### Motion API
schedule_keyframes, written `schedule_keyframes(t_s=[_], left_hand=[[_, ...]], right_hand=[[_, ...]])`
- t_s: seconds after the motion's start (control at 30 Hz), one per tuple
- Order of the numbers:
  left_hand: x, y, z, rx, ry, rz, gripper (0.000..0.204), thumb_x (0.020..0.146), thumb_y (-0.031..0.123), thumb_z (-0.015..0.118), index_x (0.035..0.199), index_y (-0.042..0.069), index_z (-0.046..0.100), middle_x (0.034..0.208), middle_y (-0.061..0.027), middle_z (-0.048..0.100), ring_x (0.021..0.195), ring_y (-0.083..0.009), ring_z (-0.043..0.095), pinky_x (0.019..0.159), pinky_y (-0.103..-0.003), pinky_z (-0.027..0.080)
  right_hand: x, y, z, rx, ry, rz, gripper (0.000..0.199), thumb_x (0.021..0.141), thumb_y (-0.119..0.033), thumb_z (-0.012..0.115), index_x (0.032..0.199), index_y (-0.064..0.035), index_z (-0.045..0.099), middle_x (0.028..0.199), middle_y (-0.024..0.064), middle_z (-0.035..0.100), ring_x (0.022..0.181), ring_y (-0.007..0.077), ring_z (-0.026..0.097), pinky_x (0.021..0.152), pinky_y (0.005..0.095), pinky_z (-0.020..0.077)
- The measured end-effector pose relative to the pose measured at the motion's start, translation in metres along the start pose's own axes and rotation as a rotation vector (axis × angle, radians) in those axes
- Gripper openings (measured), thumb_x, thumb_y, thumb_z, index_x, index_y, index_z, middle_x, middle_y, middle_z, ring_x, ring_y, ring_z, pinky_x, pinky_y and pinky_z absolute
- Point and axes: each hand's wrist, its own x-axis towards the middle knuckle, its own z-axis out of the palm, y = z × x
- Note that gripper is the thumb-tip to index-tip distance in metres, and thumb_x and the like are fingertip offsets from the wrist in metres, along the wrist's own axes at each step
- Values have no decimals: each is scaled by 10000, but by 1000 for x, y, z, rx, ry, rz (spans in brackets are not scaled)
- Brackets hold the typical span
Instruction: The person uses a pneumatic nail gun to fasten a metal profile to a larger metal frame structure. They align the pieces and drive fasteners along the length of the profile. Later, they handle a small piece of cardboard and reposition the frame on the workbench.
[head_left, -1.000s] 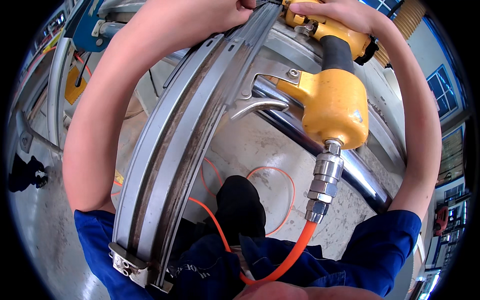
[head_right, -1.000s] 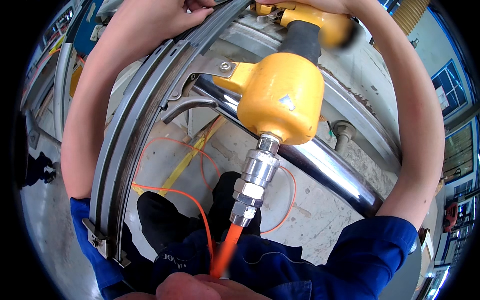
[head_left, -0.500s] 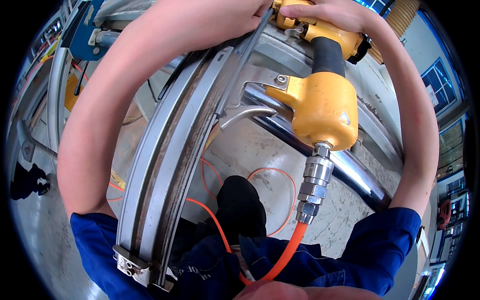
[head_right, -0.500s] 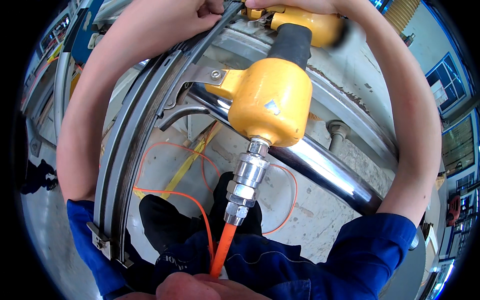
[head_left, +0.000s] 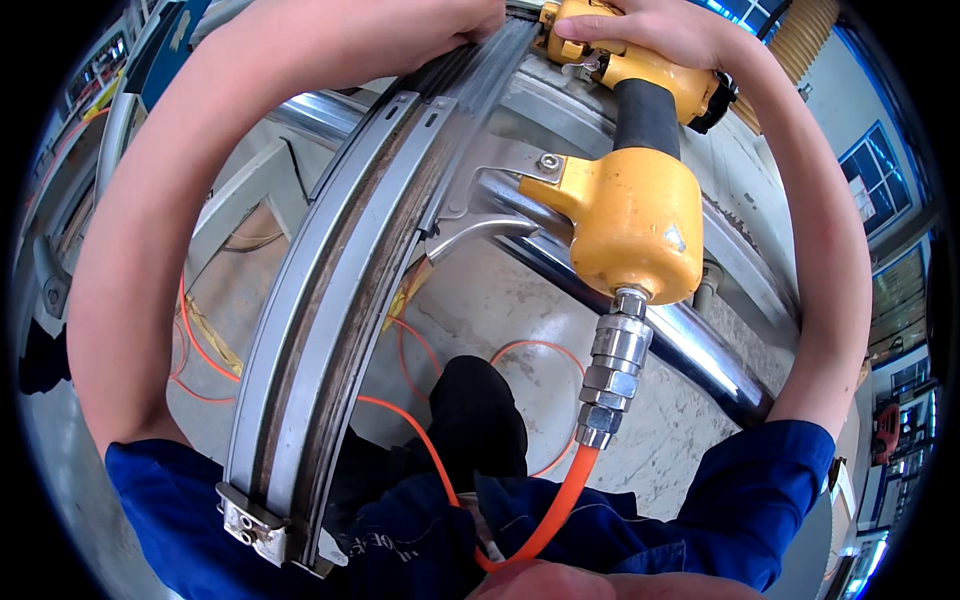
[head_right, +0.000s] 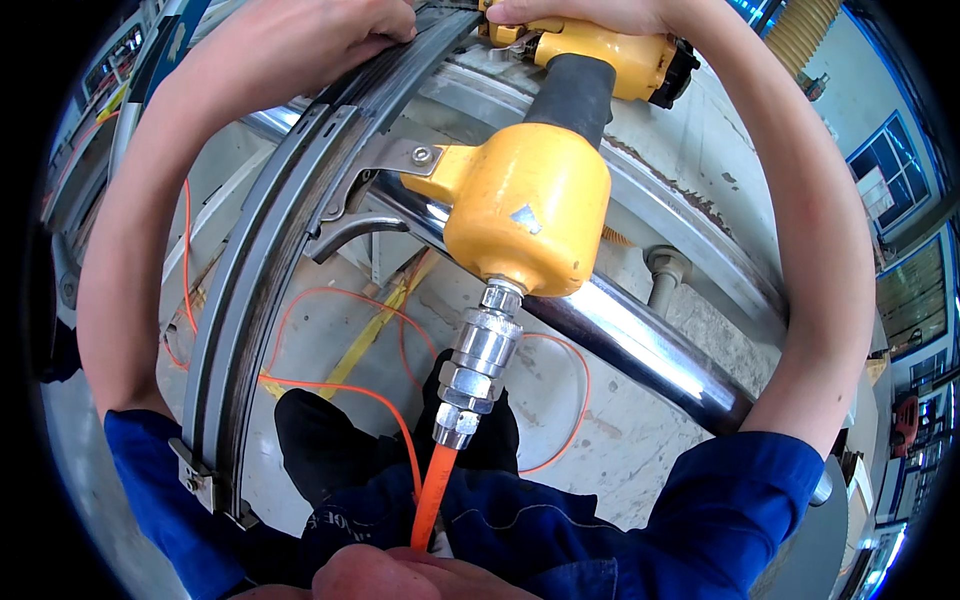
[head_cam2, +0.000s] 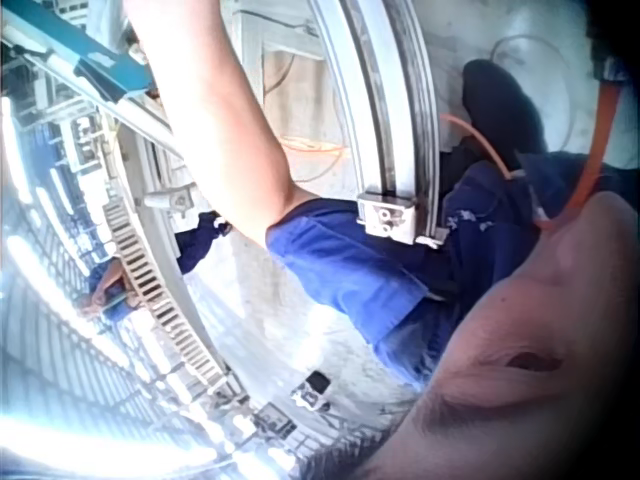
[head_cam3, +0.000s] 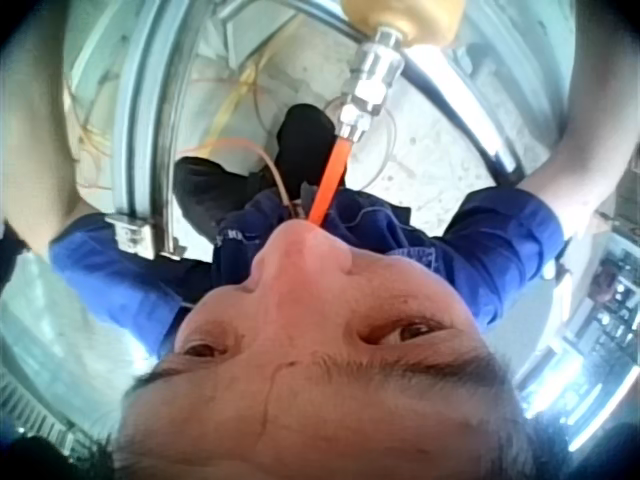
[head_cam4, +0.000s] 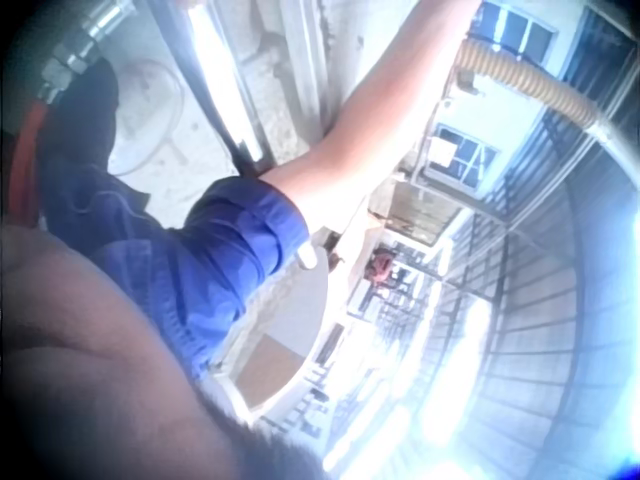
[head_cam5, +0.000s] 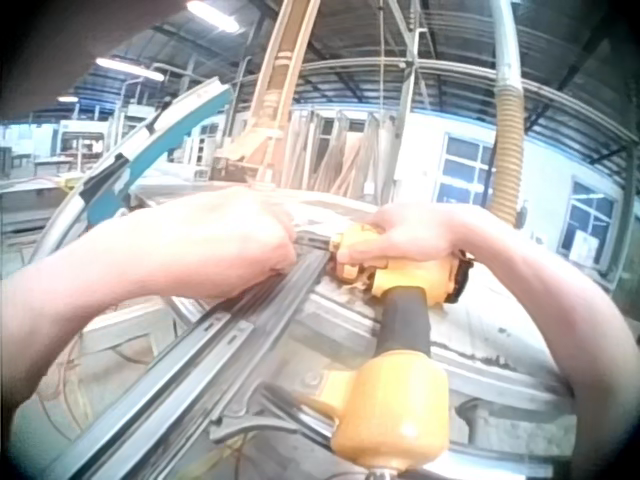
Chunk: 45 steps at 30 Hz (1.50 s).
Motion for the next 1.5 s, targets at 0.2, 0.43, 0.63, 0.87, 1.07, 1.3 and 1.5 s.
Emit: schedule_keyframes(t_s=[0.2,0.43,0.63,0.87,1.07,1.3,1.5], left_hand=[[-5,-10,-8,-91,-1,56,100,806,52,654,747,-19,692,775,-179,660,788,-358,683,761,-442,559],[-14,6,4,-204,113,-263,135,812,90,684,855,-19,749,825,-195,703,800,-380,689,770,-457,556],[-5,25,-12,-154,36,-364,147,787,106,653,749,-15,727,800,-214,698,789,-400,682,765,-474,553],[-18,22,1,-82,193,-193,159,790,102,644,718,-20,717,741,-216,672,770,-397,676,760,-478,548],[-7,24,2,-197,146,-313,157,794,86,641,723,-36,710,716,-229,661,743,-406,673,750,-473,546],[-10,27,0,-214,178,-308,165,801,62,627,710,-54,700,709,-254,647,732,-422,668,723,-465,550],[-7,29,-3,-175,121,-361,163,808,48,616,723,-59,704,738,-262,657,742,-426,668,748,-475,551]], right_hand=[[-9,-19,-7,-19,-45,-14,703,910,-677,625,1252,-70,718,1159,133,736,1075,252,675,964,359,493],[6,-2,1,-51,11,20,688,916,-668,621,1251,-76,719,1162,126,738,1078,249,675,967,361,494],[7,-4,3,7,2,-9,656,927,-640,631,1255,-78,717,1147,108,739,1059,219,671,955,346,496],[-9,-22,-3,49,-50,-23,629,929,-609,655,1251,-71,704,1119,83,740,1027,195,670,931,330,503],[5,0,2,60,13,-11,604,934,-565,673,1254,-54,698,1130,87,734,1030,189,670,928,329,508],[-13,-31,-2,104,-17,-2,592,935,-556,672,1261,-63,702,1151,92,732,1033,193,671,936,325,507],[-13,-30,0,53,-11,51,671,943,-642,610,1270,-64,702,1166,96,729,1060,209,667,955,340,499]])
